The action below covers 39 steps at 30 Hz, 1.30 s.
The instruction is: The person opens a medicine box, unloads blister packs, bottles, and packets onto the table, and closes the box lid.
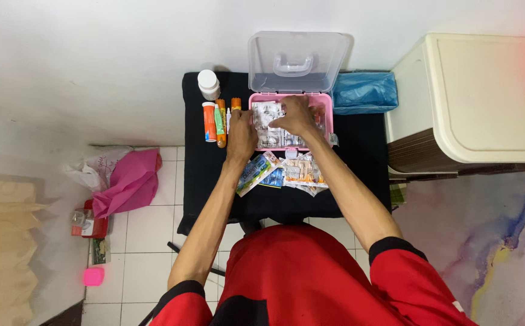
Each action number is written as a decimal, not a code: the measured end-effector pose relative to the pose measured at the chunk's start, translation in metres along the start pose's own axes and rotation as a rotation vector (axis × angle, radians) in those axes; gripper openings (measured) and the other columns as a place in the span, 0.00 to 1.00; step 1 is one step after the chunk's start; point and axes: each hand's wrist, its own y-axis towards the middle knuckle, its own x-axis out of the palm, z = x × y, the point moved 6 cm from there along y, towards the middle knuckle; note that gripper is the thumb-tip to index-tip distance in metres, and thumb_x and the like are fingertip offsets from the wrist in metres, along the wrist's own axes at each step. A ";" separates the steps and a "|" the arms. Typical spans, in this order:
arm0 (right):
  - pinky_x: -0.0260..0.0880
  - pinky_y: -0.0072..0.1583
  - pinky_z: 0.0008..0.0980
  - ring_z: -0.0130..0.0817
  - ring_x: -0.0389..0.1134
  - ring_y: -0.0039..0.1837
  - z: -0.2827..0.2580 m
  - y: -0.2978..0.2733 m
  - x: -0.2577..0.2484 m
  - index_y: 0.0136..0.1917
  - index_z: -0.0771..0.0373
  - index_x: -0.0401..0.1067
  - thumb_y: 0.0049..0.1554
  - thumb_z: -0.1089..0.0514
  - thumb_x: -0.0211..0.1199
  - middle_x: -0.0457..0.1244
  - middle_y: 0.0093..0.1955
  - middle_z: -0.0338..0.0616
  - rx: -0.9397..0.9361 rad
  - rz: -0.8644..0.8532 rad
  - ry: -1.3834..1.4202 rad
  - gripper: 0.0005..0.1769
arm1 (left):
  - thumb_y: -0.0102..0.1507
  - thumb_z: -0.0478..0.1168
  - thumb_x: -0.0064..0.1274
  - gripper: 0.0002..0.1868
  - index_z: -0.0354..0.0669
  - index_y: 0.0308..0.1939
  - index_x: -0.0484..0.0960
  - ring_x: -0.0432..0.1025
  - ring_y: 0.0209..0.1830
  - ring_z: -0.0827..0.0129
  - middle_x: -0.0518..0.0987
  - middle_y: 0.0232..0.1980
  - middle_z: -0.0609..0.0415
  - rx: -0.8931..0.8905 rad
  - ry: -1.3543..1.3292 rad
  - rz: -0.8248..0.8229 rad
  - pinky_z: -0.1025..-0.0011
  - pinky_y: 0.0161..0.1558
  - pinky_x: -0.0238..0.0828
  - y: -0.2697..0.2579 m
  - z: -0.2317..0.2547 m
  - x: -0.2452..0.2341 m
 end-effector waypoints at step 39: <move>0.72 0.56 0.27 0.27 0.72 0.56 -0.011 -0.061 -0.094 0.54 0.66 0.73 0.58 0.64 0.69 0.72 0.56 0.44 -0.184 0.142 0.637 0.11 | 0.69 0.35 0.55 0.13 0.33 0.56 0.78 0.78 0.45 0.73 0.84 0.47 0.49 -0.033 -0.568 -0.170 0.72 0.44 0.79 0.018 0.038 0.020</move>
